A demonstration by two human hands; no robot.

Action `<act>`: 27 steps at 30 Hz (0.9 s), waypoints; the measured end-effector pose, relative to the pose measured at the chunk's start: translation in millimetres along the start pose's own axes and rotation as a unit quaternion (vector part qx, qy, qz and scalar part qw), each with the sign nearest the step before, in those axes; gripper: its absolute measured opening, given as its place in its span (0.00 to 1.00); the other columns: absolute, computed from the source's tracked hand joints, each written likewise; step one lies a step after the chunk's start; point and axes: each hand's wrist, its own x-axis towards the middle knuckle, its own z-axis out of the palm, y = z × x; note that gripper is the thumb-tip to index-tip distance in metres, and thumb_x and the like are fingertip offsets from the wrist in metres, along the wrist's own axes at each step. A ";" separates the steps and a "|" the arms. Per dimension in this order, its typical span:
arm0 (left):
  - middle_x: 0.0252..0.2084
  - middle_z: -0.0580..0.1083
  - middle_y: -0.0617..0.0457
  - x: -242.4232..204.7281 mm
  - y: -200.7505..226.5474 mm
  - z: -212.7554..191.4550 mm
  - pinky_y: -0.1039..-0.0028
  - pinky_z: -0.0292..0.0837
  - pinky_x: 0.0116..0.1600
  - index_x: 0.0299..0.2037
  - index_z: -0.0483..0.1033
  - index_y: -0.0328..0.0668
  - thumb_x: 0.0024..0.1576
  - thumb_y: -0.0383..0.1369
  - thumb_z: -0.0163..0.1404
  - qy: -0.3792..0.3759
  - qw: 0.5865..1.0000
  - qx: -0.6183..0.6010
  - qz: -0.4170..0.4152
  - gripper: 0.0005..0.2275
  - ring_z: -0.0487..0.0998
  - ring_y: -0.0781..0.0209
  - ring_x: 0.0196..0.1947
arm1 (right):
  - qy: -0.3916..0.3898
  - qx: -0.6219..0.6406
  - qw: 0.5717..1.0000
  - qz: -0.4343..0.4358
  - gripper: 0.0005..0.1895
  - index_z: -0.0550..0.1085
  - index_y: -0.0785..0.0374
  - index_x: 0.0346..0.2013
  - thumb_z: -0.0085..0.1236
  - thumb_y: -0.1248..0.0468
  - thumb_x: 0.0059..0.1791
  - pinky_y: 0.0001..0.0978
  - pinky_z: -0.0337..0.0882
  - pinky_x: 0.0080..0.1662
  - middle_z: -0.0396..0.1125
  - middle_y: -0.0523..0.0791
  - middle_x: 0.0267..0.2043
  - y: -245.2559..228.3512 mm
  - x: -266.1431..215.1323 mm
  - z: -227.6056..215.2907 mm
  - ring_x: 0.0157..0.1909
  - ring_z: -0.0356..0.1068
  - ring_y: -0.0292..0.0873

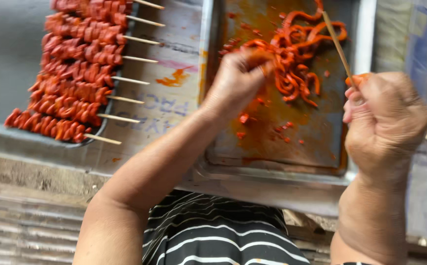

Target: The person skewers pieces of marinated animal intestines onto wooden sticks by hand, arranging the finished skewers on a metal tray.

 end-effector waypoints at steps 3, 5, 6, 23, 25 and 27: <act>0.36 0.81 0.57 -6.3 -26.7 7.2 0.79 0.76 0.44 0.43 0.83 0.35 0.59 0.25 0.56 -0.039 0.983 0.128 0.124 0.06 0.79 0.73 0.37 | -0.043 -0.022 0.999 0.019 0.06 0.74 0.71 0.47 0.50 0.80 0.62 0.24 0.68 0.32 0.65 0.47 0.41 -0.9 9.9 32.9 0.30 0.68 0.36; 0.36 0.81 0.55 -6.2 -31.0 5.8 0.78 0.76 0.40 0.45 0.83 0.35 0.59 0.25 0.56 -0.074 0.993 0.073 0.052 0.07 0.78 0.72 0.34 | -0.069 -0.048 0.996 0.005 0.05 0.74 0.71 0.47 0.52 0.79 0.61 0.24 0.68 0.33 0.66 0.47 0.38 -1.2 10.7 41.9 0.30 0.69 0.36; 0.33 0.79 0.53 -6.7 -32.0 7.6 0.78 0.73 0.34 0.45 0.83 0.35 0.59 0.26 0.56 -0.076 0.996 0.046 -0.019 0.07 0.75 0.72 0.30 | -0.076 -0.065 0.995 -0.007 0.04 0.74 0.71 0.47 0.54 0.79 0.61 0.25 0.68 0.33 0.67 0.47 0.38 -0.6 8.0 42.2 0.30 0.69 0.36; 0.43 0.79 0.43 17.7 -26.2 -25.1 0.60 0.82 0.51 0.49 0.75 0.32 0.62 0.34 0.57 -0.058 0.904 -0.416 -0.082 0.12 0.83 0.51 0.43 | -0.085 -0.193 0.976 -0.052 0.08 0.76 0.66 0.43 0.58 0.80 0.53 0.32 0.68 0.35 0.67 0.48 0.36 26.5 -7.9 50.6 0.33 0.69 0.44; 0.42 0.80 0.43 17.8 -27.4 -25.8 0.61 0.81 0.48 0.48 0.76 0.33 0.61 0.35 0.57 -0.050 0.917 -0.385 -0.090 0.13 0.83 0.51 0.42 | -0.088 -0.199 0.974 -0.057 0.08 0.76 0.66 0.43 0.58 0.80 0.52 0.32 0.68 0.35 0.67 0.49 0.36 26.9 -7.2 50.5 0.33 0.70 0.45; 0.42 0.80 0.43 17.4 -28.7 -25.2 0.61 0.81 0.47 0.48 0.76 0.32 0.62 0.36 0.57 -0.052 0.924 -0.372 -0.078 0.13 0.83 0.51 0.42 | -0.090 -0.201 0.974 -0.059 0.08 0.76 0.66 0.43 0.58 0.80 0.52 0.32 0.68 0.35 0.67 0.49 0.36 27.0 -7.2 49.6 0.33 0.70 0.45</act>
